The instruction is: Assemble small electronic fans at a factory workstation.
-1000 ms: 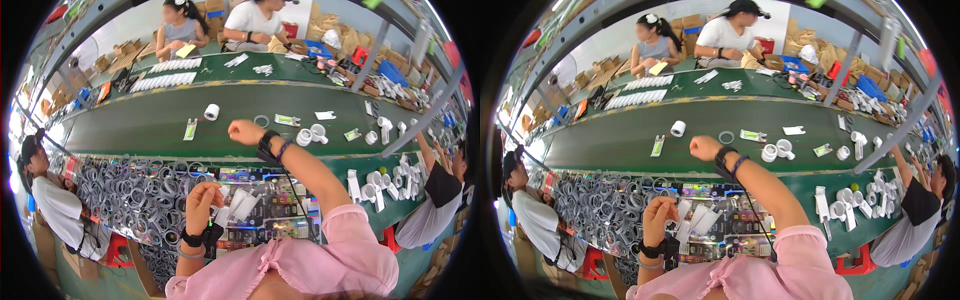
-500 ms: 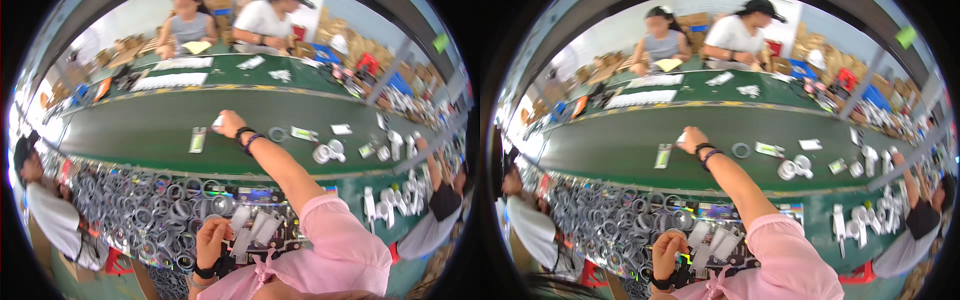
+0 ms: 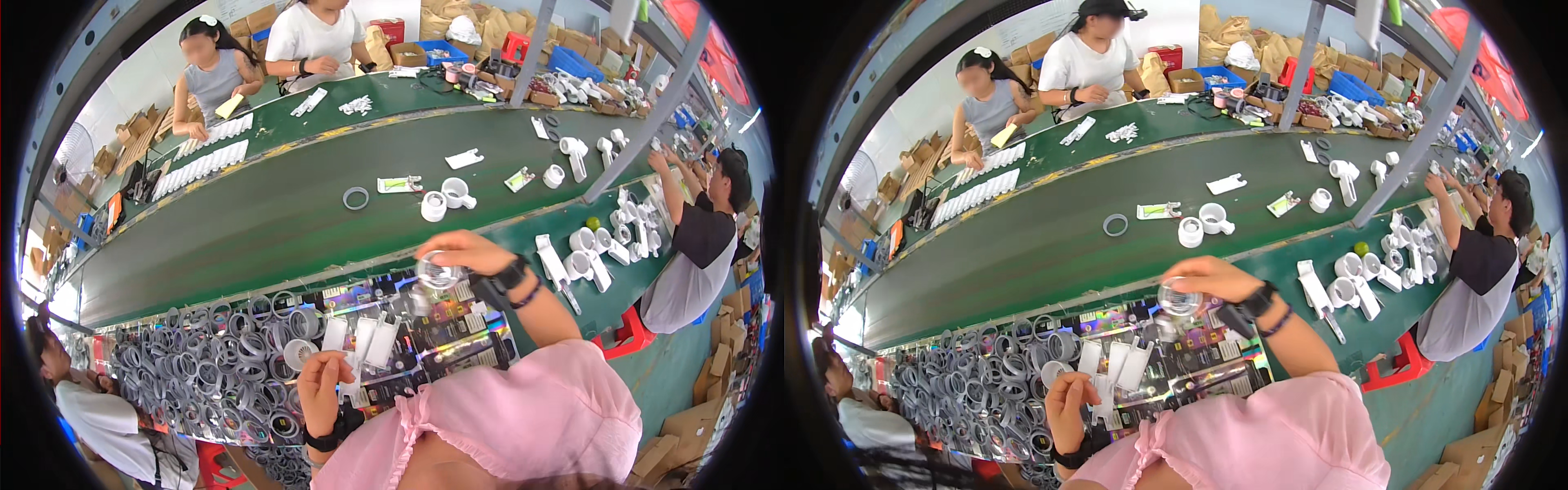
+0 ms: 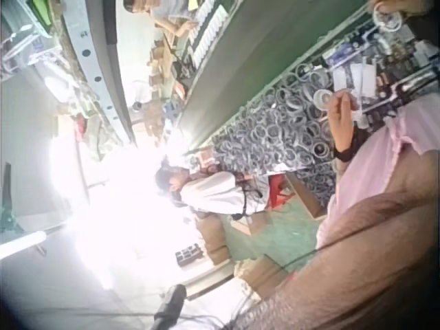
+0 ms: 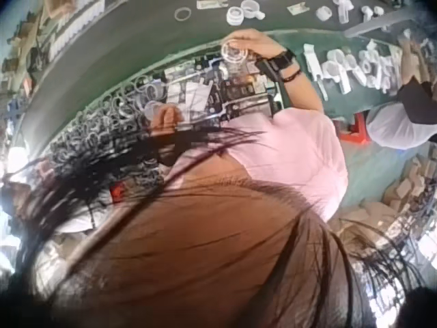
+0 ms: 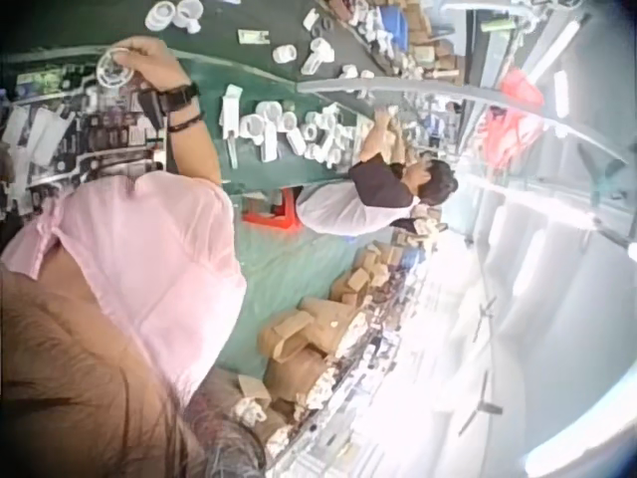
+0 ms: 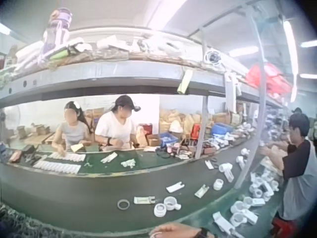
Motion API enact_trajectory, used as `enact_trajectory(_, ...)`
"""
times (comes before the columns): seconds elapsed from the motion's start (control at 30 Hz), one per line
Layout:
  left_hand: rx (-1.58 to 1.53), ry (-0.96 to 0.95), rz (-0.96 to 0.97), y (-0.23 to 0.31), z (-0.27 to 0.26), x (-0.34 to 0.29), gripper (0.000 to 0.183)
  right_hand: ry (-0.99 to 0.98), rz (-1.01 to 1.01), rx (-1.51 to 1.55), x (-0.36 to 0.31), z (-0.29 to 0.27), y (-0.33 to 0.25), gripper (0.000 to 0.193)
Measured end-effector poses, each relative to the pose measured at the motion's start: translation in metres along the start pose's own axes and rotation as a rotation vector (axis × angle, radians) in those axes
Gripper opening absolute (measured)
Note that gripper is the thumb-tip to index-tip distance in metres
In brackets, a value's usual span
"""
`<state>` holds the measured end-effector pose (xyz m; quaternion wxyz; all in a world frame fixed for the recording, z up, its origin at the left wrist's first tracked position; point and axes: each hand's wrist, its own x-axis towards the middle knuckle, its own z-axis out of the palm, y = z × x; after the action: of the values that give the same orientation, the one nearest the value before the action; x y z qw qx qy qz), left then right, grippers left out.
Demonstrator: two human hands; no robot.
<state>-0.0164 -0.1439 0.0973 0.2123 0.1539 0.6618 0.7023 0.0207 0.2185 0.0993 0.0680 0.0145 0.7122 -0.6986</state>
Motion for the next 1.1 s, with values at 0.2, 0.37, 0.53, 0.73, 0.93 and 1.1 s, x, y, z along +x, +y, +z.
enact_trajectory(0.2, 0.025, -0.158, -0.065, 0.002, 0.038, -0.007, 0.017, 0.240, 0.225, -0.232, -0.108, -0.047, 0.039, 0.042)
enact_trajectory(0.37, 0.050, -0.229, -0.130, 0.003, 0.072, -0.012, 0.016, 0.579, -0.145, -1.076, -0.107, -0.071, 0.037, 0.047)
enact_trajectory(0.53, 0.077, -0.305, -0.157, -0.001, 0.097, -0.020, 0.017, 0.476, -0.297, -1.031, -0.040, -0.095, 0.018, 0.049)
enact_trajectory(0.73, 0.136, -0.300, -0.201, -0.013, 0.109, -0.024, 0.019, 0.292, -0.368, -1.319, 0.066, -0.082, 0.036, 0.058)
enact_trajectory(0.93, 0.154, -0.279, -0.218, -0.018, 0.107, -0.028, 0.019, 0.302, -0.203, -1.381, 0.100, -0.080, 0.053, 0.051)
enact_trajectory(1.1, 0.126, -0.264, -0.227, -0.028, 0.097, -0.027, 0.019, 0.318, -0.184, -0.451, 0.083, -0.093, 0.028, 0.051)
